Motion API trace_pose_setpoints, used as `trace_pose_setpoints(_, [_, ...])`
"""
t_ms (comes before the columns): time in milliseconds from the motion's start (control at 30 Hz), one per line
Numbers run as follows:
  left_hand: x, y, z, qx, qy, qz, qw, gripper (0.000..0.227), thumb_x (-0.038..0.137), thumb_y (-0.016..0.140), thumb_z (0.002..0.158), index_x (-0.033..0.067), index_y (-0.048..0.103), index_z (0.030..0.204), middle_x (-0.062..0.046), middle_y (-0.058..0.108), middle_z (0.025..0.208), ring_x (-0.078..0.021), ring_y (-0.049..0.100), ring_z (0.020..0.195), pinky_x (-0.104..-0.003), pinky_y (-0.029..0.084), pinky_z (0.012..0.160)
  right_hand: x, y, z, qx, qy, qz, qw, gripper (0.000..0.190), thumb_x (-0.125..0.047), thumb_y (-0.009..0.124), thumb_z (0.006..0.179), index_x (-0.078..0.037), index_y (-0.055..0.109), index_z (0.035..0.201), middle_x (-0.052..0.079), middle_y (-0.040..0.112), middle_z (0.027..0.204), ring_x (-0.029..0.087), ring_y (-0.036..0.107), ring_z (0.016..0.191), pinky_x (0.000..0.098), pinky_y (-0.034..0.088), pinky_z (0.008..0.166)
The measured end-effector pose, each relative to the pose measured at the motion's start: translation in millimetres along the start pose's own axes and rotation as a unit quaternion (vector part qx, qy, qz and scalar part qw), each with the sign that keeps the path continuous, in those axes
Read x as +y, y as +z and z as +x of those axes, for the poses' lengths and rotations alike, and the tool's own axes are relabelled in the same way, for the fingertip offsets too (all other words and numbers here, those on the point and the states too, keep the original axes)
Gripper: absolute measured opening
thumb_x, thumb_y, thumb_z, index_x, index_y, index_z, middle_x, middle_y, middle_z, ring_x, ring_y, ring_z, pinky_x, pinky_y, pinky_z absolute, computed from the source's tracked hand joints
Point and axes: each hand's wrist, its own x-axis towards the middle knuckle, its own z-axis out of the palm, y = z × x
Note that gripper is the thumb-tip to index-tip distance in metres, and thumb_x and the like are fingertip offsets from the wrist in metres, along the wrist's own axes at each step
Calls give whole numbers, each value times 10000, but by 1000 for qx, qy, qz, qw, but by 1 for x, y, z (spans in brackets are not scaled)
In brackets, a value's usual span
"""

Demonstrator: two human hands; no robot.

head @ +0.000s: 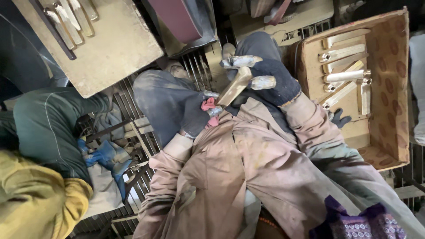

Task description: The person sits on the floor and uses a belt sander to smooth a small wooden piece. They repeatedly press the wood against the moving belt, rotate it to sand different edges, and place the finished piece into a nearby box.

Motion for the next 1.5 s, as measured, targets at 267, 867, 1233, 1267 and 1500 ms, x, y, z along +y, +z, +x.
trace_pose_setpoints(267, [30, 3, 8, -19, 17, 112, 993, 239, 52, 802, 823, 11, 686, 1028, -34, 714, 885, -117, 659, 801, -289, 543, 764, -5, 13, -27, 144, -171, -335, 915, 389, -44, 578, 1006, 79, 600, 1375, 198, 676, 1329, 206, 670, 1113, 261, 537, 969])
trace_pose_setpoints(867, [59, -108, -29, 373, -3, 335, 865, 369, 250, 844, 809, 54, 668, 1068, -148, 704, 960, -320, 675, 893, -435, 552, 762, -5, -28, 9, 79, -205, -775, 593, 286, -145, 659, 1026, -21, 635, 1283, 126, 694, 1310, 234, 657, 1153, 303, 504, 1050])
trace_pose_setpoints(1233, [28, -121, -26, 375, 54, 433, 818, 369, 122, 638, 865, 87, 680, 1230, -153, 699, 1230, -354, 636, 1098, -440, 509, 970, -1, -35, 41, 10, -208, -831, 516, 239, -193, 704, 1026, -83, 658, 1233, 82, 709, 1302, 255, 653, 1151, 335, 494, 1082])
trace_pose_setpoints(1267, [24, -125, -24, 377, 50, 428, 820, 345, 115, 632, 882, 96, 682, 1223, -149, 703, 1205, -354, 646, 1101, -439, 515, 974, -2, -37, 41, 6, -210, -834, 511, 235, -197, 708, 1026, -88, 660, 1228, 78, 710, 1301, 257, 653, 1151, 338, 493, 1085])
trace_pose_setpoints(1500, [19, -150, -4, 405, 87, 322, 851, 241, 142, 621, 891, 107, 729, 1104, -126, 736, 1071, -321, 702, 1006, -400, 566, 889, 0, -56, 62, -11, -155, -863, 481, 208, -214, 739, 998, -137, 704, 1188, 41, 732, 1275, 243, 669, 1165, 341, 500, 1110])
